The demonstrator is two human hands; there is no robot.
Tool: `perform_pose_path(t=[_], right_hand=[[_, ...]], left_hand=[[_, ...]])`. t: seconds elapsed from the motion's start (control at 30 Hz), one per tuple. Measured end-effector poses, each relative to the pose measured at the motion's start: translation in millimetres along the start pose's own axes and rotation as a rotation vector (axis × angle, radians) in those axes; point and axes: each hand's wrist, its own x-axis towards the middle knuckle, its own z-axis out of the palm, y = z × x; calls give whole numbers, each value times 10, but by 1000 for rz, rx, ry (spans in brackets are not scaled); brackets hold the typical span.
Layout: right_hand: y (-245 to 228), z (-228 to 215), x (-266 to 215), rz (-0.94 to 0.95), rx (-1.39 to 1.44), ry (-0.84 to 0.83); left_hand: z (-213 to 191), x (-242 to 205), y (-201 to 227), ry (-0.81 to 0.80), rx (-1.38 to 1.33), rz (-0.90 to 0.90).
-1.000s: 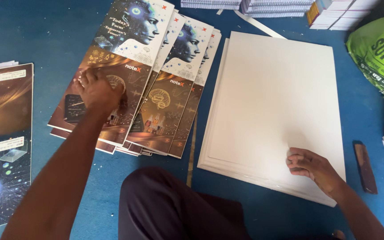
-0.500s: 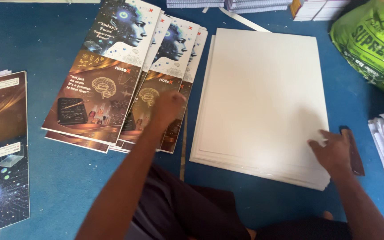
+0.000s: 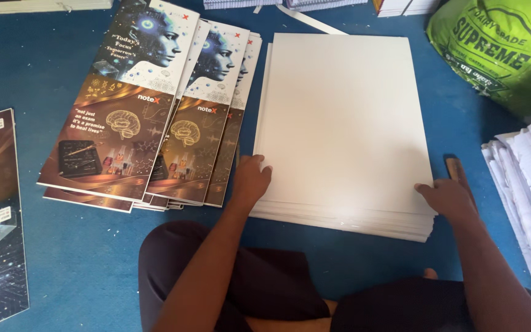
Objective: The person inserts printed covers into blank book blocks, aligns them, and presses the spine to secure the binding. The person repeats this process for multiple books.
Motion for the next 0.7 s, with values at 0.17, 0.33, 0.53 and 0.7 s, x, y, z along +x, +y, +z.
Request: perform_pose_path(t=[0.17, 0.33, 0.53, 0.7], right_hand=[[-139, -153, -193, -151, -146, 162], [-189, -392, -318, -27, 133, 130], [-260, -590, -397, 145, 852, 19], [-300, -696, -414, 342, 1019, -10]], left_hand=[[22, 16, -23, -8, -36, -67], [68, 90, -122, 18, -104, -49], [-99, 138, -4, -19, -394, -274], [-327, 92, 183, -98, -593, -481]])
